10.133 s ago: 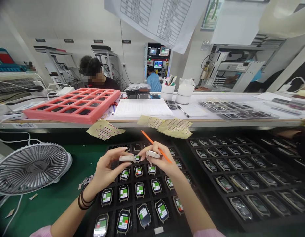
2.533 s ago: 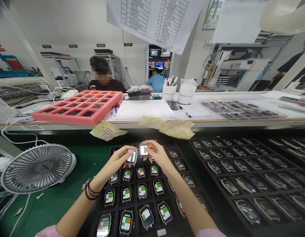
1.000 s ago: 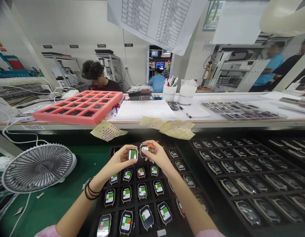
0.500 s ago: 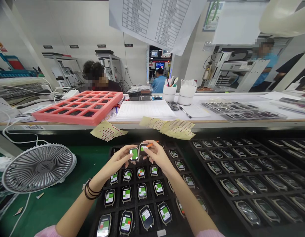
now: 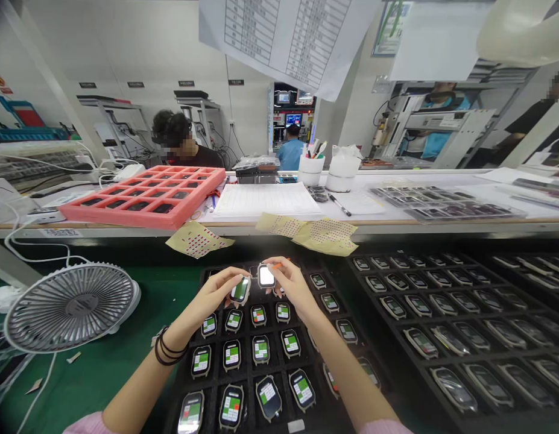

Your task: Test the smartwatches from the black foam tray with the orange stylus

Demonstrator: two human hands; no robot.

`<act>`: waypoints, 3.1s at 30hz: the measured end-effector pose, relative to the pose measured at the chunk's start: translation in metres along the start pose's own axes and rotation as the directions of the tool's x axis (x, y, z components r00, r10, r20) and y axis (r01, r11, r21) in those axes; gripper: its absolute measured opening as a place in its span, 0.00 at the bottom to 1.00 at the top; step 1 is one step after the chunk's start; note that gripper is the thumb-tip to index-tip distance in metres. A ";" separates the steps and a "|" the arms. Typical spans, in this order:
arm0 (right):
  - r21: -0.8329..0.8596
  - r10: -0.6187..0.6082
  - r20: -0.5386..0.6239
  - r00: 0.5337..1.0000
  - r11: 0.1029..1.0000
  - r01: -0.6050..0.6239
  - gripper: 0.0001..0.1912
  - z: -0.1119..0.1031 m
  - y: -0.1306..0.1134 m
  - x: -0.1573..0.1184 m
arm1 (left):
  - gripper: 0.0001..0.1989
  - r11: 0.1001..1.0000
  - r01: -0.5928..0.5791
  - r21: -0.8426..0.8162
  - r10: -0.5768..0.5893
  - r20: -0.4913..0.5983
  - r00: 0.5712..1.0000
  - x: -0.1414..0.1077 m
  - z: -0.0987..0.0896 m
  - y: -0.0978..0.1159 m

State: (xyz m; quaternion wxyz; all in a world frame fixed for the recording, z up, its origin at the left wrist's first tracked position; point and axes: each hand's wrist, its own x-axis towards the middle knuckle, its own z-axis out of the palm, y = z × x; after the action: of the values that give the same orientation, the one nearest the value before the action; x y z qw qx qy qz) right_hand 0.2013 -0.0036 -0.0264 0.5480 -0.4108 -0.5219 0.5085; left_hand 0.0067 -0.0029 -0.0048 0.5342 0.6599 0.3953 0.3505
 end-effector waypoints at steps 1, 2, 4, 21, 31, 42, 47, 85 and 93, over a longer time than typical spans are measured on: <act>0.003 -0.004 0.003 1.000 1.000 0.004 0.14 0.000 0.000 0.000 | 0.18 1.000 -0.002 -0.010 0.002 0.007 1.000 0.000 0.000 -0.001; 0.006 -0.008 0.008 1.000 1.000 0.008 0.15 0.000 0.001 0.000 | 0.18 1.000 -0.006 -0.022 0.007 0.017 1.000 0.001 0.000 -0.001; 0.009 -0.019 0.022 1.000 1.000 0.019 0.16 -0.001 0.001 0.001 | 0.20 0.998 -0.017 -0.053 0.019 0.037 0.999 0.001 0.001 -0.003; -0.026 -0.027 0.007 1.000 0.999 0.027 0.21 0.000 0.003 0.000 | 0.21 0.997 -0.027 -0.074 0.033 0.079 0.996 0.001 0.001 -0.006; 0.005 -0.019 0.030 0.999 1.000 0.019 0.20 0.003 -0.002 -0.001 | 0.22 0.995 -0.025 -0.094 0.029 0.045 0.999 0.000 0.002 -0.006; 0.015 0.012 -0.046 0.999 1.000 -0.012 0.16 0.000 -0.002 -0.001 | 0.22 0.992 0.001 -0.128 -0.001 0.000 1.000 0.002 0.003 -0.003; -0.009 0.022 -0.099 0.995 1.000 -0.023 0.15 0.000 -0.004 -0.002 | 0.22 0.992 0.028 -0.126 -0.025 0.026 0.999 -0.001 0.005 0.003; -0.023 -0.048 0.117 0.992 0.998 0.051 0.21 0.000 0.000 -0.001 | 0.22 0.991 0.012 -0.133 -0.009 0.024 1.000 -0.001 0.004 0.002; 0.006 -0.051 0.134 0.990 0.999 0.051 0.21 0.000 0.001 -0.001 | 0.23 0.991 0.010 -0.134 -0.006 0.033 0.999 -0.001 0.003 0.002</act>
State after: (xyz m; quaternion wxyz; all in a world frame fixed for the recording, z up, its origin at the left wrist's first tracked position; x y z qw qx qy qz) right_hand 0.2013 -0.0044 -0.0276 0.5251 -0.3614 -0.5673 0.5214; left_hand 0.0097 -0.0054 -0.0035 0.5851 0.6265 0.3648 0.3635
